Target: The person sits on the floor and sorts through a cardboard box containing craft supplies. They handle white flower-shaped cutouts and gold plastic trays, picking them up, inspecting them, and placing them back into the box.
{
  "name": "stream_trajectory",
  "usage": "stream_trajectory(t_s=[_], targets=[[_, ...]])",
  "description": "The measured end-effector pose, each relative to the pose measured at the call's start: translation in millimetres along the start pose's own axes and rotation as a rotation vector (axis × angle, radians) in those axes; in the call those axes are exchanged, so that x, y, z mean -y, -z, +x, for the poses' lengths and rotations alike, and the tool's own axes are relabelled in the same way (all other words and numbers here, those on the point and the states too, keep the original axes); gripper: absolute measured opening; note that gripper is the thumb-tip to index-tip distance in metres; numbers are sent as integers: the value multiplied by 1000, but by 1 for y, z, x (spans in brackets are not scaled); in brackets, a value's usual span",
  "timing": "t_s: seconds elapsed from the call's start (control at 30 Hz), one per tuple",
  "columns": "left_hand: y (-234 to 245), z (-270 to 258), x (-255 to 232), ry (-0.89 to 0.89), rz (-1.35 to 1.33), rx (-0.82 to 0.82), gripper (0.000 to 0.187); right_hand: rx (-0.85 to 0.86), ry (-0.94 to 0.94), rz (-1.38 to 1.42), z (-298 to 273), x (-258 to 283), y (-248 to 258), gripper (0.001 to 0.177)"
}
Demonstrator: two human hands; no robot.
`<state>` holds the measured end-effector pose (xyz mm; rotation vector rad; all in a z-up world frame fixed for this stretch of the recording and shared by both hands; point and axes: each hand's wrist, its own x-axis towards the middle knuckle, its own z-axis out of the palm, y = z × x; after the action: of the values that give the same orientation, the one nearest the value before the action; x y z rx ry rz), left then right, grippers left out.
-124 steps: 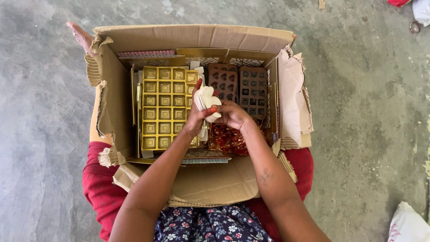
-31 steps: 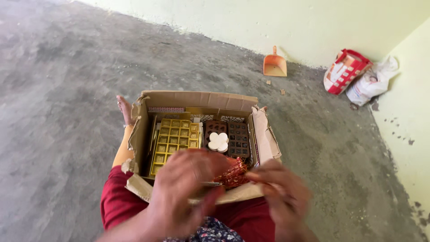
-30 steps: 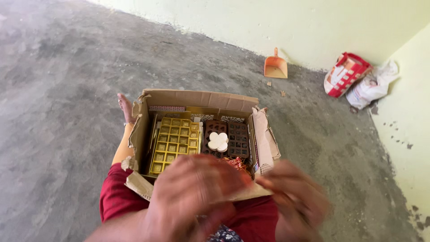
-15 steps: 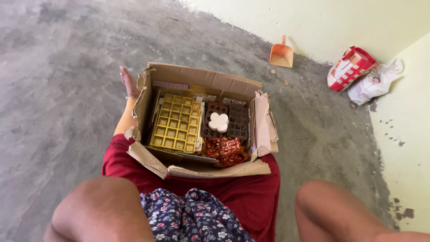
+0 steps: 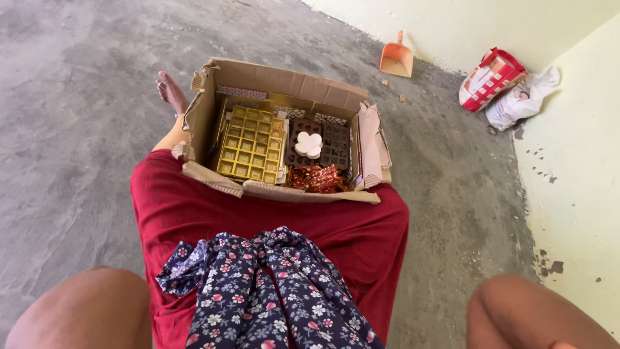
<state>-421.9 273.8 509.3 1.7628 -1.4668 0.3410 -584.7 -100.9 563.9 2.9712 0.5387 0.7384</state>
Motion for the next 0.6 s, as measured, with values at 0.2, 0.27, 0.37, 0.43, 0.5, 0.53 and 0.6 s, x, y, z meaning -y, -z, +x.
stream_trajectory(t_s=[0.2,0.27,0.37,0.43,0.5,0.53,0.6], targets=[[32,-40,-15,22,155,3,38,2,25,-44,0,8,10,50],[49,-34,-32,42,234,-54,39,19,17,-67,6,15,14,51],[51,-4,-50,160,370,-217,36,83,-58,-132,27,23,19,53],[48,22,-45,203,420,-318,29,132,-152,-189,45,28,16,56],[52,46,-24,163,402,-373,21,253,-149,-249,71,16,12,62],[50,61,-6,123,369,-383,17,315,-147,-279,83,10,8,65],[44,82,28,42,322,-393,15,344,-128,-241,106,3,-7,64]])
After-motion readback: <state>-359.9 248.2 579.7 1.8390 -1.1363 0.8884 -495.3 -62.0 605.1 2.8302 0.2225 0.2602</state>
